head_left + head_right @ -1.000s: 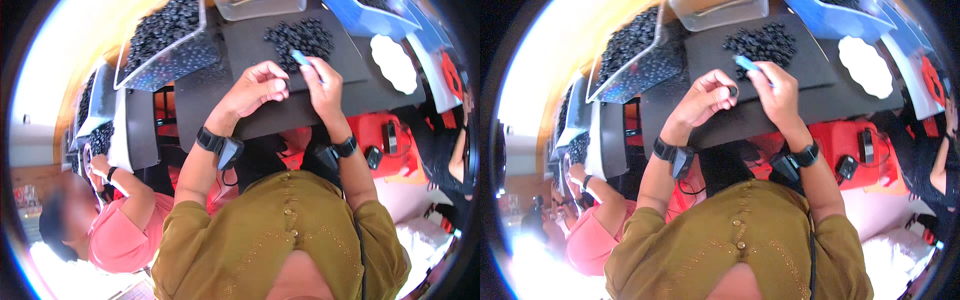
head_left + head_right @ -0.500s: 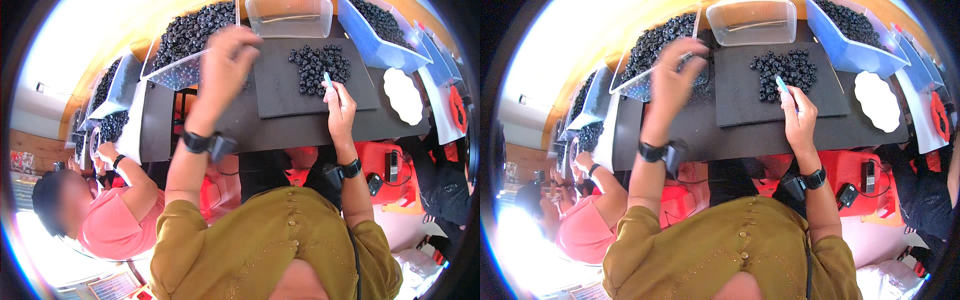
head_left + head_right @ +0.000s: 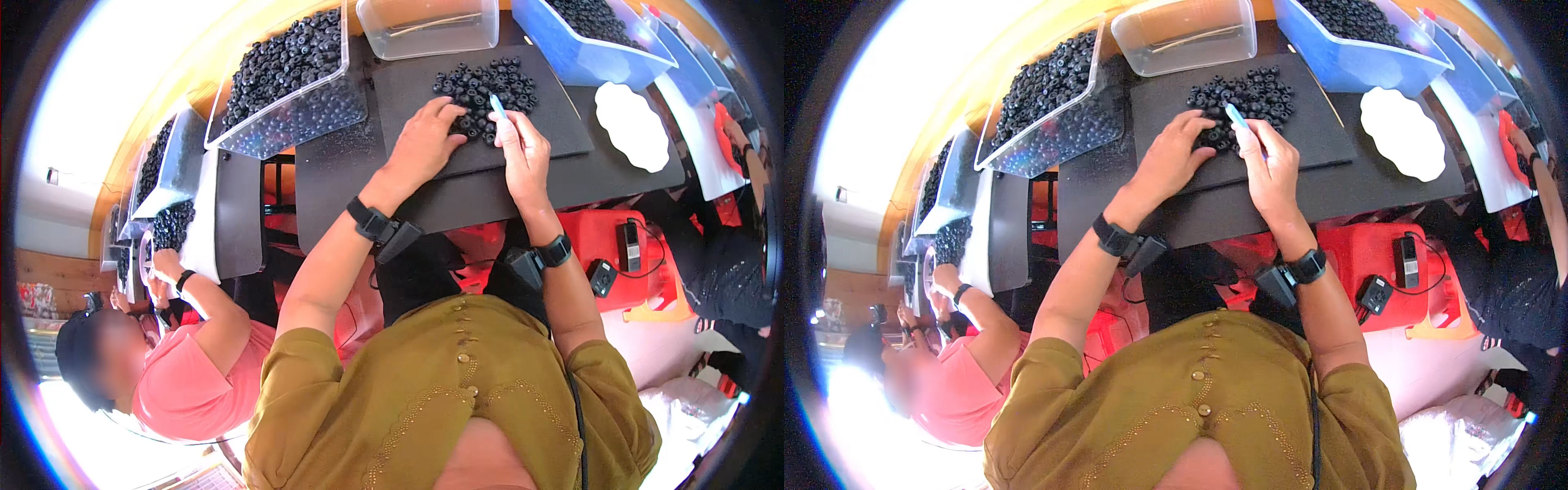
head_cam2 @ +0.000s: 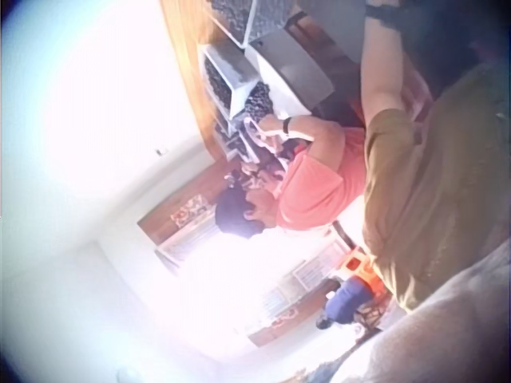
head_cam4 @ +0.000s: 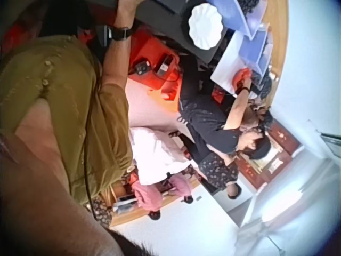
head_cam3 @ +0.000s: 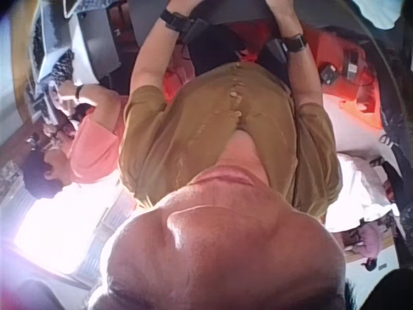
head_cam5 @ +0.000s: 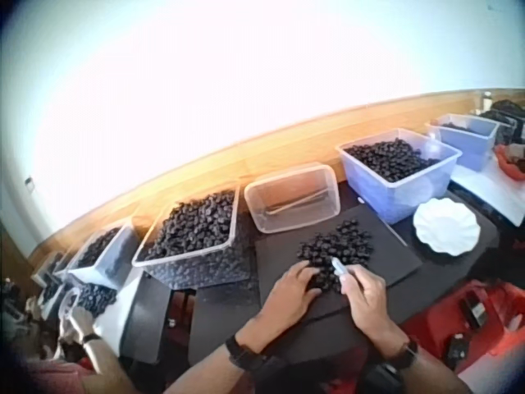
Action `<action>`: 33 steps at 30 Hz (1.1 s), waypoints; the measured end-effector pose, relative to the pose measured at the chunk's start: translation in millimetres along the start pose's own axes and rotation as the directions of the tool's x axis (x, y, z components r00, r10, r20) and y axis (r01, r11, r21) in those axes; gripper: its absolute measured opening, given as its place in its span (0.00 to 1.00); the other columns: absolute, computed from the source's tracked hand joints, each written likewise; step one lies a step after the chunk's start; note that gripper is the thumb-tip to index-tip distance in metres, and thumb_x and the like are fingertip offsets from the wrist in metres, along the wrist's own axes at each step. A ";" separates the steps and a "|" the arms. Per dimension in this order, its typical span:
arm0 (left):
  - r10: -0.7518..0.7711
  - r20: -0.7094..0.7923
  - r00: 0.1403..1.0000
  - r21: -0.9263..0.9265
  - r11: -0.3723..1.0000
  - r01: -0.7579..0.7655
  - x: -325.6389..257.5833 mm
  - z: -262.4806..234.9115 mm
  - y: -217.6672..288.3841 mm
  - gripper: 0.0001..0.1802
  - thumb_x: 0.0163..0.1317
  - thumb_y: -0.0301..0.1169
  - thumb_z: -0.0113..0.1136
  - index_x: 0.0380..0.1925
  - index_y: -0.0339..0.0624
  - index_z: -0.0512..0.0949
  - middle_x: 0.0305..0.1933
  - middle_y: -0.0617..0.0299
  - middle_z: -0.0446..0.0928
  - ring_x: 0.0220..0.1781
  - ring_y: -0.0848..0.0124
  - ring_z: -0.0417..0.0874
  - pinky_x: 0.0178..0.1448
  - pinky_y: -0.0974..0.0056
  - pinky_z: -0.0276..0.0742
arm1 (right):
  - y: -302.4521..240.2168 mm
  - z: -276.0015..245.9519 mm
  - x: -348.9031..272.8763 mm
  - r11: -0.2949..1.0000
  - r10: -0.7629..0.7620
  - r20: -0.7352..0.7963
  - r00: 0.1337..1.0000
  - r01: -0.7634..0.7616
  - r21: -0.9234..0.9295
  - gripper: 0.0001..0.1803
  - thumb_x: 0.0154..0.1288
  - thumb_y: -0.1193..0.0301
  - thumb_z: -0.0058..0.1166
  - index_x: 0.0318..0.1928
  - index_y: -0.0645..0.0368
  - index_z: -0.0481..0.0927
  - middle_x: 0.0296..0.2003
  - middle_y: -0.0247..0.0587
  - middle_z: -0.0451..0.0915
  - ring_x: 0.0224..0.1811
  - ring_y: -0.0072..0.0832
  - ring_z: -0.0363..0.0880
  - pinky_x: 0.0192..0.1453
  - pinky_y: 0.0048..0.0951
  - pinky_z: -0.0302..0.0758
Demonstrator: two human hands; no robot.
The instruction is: Assembling small black rubber or plastic components using a blue manual insertion tool.
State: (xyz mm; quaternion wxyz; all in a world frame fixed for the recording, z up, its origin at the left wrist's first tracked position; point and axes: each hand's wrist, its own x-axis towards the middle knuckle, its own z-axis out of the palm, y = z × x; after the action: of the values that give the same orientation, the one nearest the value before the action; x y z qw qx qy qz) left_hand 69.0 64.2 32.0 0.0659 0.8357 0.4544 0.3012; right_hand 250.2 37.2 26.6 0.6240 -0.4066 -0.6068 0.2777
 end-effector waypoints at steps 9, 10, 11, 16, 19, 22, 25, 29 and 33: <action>-0.095 -0.177 0.980 -0.083 0.993 0.081 -1.3 -6.3 -4.2 0.21 0.51 0.22 0.69 0.46 0.41 0.77 0.47 0.53 0.75 0.47 0.58 0.80 0.53 0.60 0.79 | 1.1 -1.6 4.3 0.999 0.004 -0.078 0.997 -0.001 0.038 0.12 0.71 0.66 0.52 0.39 0.63 0.81 0.21 0.34 0.76 0.23 0.18 0.73 0.29 0.24 0.69; -0.085 -0.174 0.981 -0.085 0.994 0.071 -2.5 -4.7 -2.5 0.21 0.51 0.22 0.69 0.46 0.41 0.77 0.47 0.53 0.75 0.47 0.58 0.80 0.53 0.60 0.79 | 2.1 -2.1 3.5 0.999 -0.003 -0.089 0.996 0.007 0.047 0.12 0.71 0.66 0.52 0.39 0.63 0.81 0.21 0.35 0.76 0.23 0.18 0.74 0.29 0.24 0.70; -0.155 -0.130 0.979 -0.128 0.982 0.138 -4.3 -4.5 -1.5 0.19 0.51 0.22 0.69 0.45 0.41 0.78 0.47 0.52 0.75 0.47 0.57 0.80 0.51 0.60 0.79 | 3.8 -1.8 2.6 0.999 0.000 -0.096 0.995 0.005 0.049 0.12 0.71 0.66 0.52 0.39 0.63 0.81 0.21 0.35 0.76 0.23 0.18 0.74 0.29 0.24 0.70; -0.188 -0.116 0.975 -0.155 0.973 0.169 -8.2 -1.9 -4.4 0.13 0.51 0.21 0.69 0.38 0.38 0.81 0.42 0.53 0.77 0.39 0.59 0.82 0.44 0.62 0.81 | 11.1 0.0 -0.8 1.000 0.012 -0.071 0.997 -0.012 -0.002 0.14 0.72 0.64 0.51 0.41 0.63 0.82 0.21 0.32 0.76 0.25 0.16 0.73 0.31 0.21 0.70; -0.164 -0.121 0.979 -0.100 0.983 0.152 -10.7 -3.7 -9.4 0.12 0.52 0.23 0.68 0.38 0.39 0.83 0.40 0.53 0.80 0.39 0.63 0.85 0.46 0.63 0.80 | 11.9 1.7 -0.4 1.000 -0.006 -0.087 0.996 0.006 0.008 0.13 0.69 0.65 0.53 0.38 0.64 0.80 0.23 0.45 0.79 0.24 0.33 0.78 0.31 0.32 0.72; -0.170 -0.094 0.981 -0.067 0.984 0.164 -7.8 -5.0 -17.1 0.12 0.53 0.24 0.66 0.39 0.40 0.83 0.38 0.53 0.81 0.40 0.64 0.84 0.48 0.63 0.78 | 15.7 3.4 2.7 1.000 -0.029 -0.100 0.995 0.029 -0.010 0.14 0.69 0.63 0.52 0.38 0.63 0.81 0.26 0.50 0.80 0.27 0.43 0.80 0.31 0.37 0.73; -0.221 -0.057 0.974 -0.084 0.973 0.216 -4.6 -4.8 -20.5 0.11 0.55 0.24 0.64 0.40 0.41 0.83 0.39 0.56 0.82 0.41 0.68 0.84 0.50 0.66 0.78 | 20.8 -0.6 4.7 0.997 -0.066 -0.084 0.994 0.062 -0.051 0.15 0.68 0.61 0.52 0.39 0.62 0.81 0.24 0.50 0.80 0.27 0.45 0.80 0.31 0.38 0.73; -0.259 -0.030 0.965 -0.161 0.955 0.251 -3.3 -1.1 -35.3 0.11 0.57 0.25 0.63 0.41 0.41 0.83 0.41 0.59 0.83 0.43 0.70 0.84 0.51 0.66 0.78 | 22.1 0.9 4.2 0.991 -0.116 -0.113 0.987 0.108 -0.080 0.17 0.69 0.58 0.52 0.39 0.61 0.81 0.24 0.50 0.80 0.26 0.45 0.80 0.31 0.39 0.73; -0.264 -0.033 0.964 -0.174 0.951 0.254 -6.4 1.3 -35.9 0.11 0.56 0.25 0.63 0.41 0.43 0.84 0.42 0.57 0.82 0.43 0.68 0.85 0.51 0.65 0.79 | 21.8 -0.3 1.2 0.989 -0.127 -0.117 0.985 0.117 -0.088 0.18 0.69 0.56 0.51 0.39 0.60 0.82 0.25 0.50 0.80 0.27 0.45 0.80 0.32 0.39 0.74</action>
State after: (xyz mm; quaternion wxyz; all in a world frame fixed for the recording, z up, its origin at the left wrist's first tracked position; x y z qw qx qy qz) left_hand 41.2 80.0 14.3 0.1626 0.7516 0.5346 0.3506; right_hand 253.9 49.3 8.8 0.6590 -0.4098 -0.6018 0.1886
